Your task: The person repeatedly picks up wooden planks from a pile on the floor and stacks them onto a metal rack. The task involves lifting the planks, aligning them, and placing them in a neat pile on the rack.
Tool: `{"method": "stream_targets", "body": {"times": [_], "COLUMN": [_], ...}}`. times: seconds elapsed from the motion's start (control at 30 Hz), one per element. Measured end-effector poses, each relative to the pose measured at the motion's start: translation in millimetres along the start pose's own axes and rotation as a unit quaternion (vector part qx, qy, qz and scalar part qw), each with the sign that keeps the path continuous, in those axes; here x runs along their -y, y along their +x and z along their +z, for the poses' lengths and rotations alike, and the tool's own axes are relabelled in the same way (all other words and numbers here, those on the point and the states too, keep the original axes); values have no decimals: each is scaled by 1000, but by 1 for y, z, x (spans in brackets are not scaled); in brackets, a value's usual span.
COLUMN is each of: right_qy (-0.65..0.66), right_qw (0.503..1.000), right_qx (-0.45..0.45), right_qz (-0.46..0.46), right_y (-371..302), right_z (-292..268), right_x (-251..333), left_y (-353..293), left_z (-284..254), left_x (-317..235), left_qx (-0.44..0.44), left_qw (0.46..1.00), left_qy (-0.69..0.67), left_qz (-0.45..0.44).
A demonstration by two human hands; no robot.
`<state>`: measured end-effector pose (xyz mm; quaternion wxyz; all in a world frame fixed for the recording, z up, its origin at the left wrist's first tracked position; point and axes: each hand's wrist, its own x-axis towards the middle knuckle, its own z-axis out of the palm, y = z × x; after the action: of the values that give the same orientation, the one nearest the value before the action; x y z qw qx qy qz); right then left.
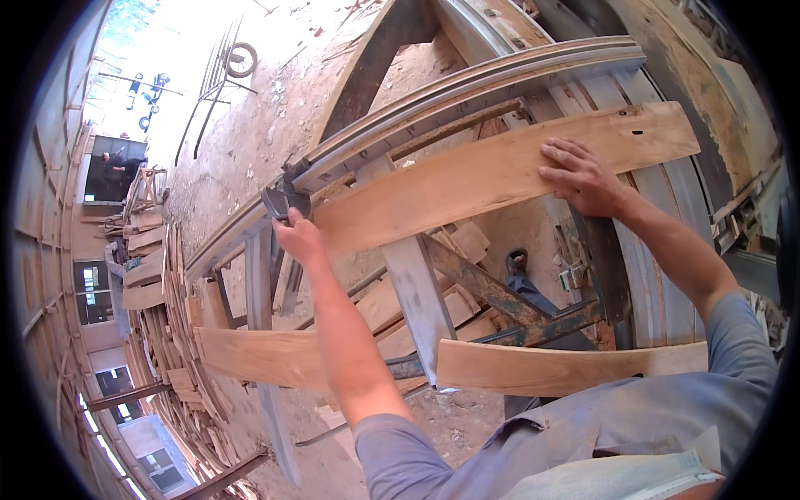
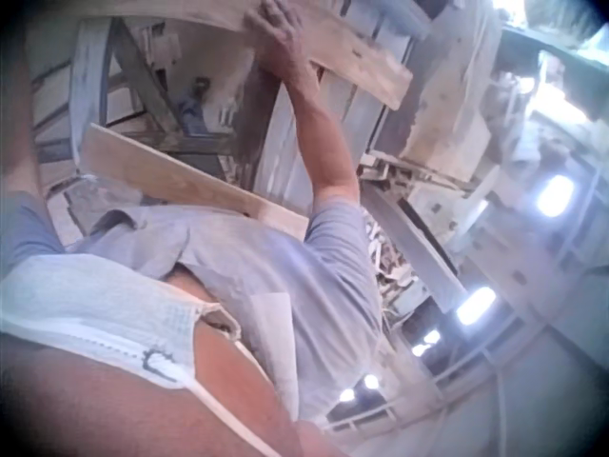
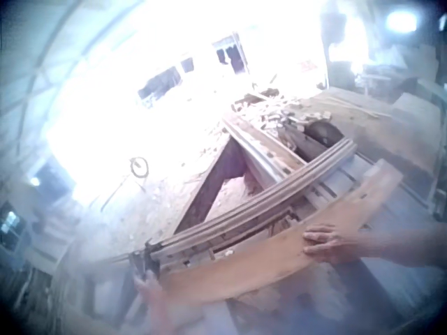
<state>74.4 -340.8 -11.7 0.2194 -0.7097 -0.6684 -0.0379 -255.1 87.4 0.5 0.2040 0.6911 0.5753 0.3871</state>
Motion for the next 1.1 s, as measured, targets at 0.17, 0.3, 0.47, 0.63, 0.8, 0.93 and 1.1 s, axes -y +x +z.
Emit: {"method": "stream_targets", "body": {"times": [0.17,0.3,0.47,0.63,0.8,0.93,1.1], "right_qy": [12,32,47,3,44,-18,-5], "right_qw": [999,998,997,996,995,978,967], "right_qx": [-50,-49,-64,-89,-40,-163,-210], "right_qz": [2,5,-12,-16,84,129,141], "right_y": [-4,0,47,47,38,25,15], "right_z": [1,6,28,31,7,12,17], "right_x": [-2,-11,-39,-46,-48,-88,-92], "left_y": [27,51,60,3,-57,-71,-73], "left_z": [-10,-28,-38,0,48,75,124], "left_x": [-5,-42,-21,-4,0,-75,-145], "left_qx": [-58,40,34,-68,-98,123,270], "left_qw": [979,976,977,984,925,923,875], "left_qy": [172,196,191,136,162,167,238], "left_qz": [89,87,89,99,329,323,323]}}
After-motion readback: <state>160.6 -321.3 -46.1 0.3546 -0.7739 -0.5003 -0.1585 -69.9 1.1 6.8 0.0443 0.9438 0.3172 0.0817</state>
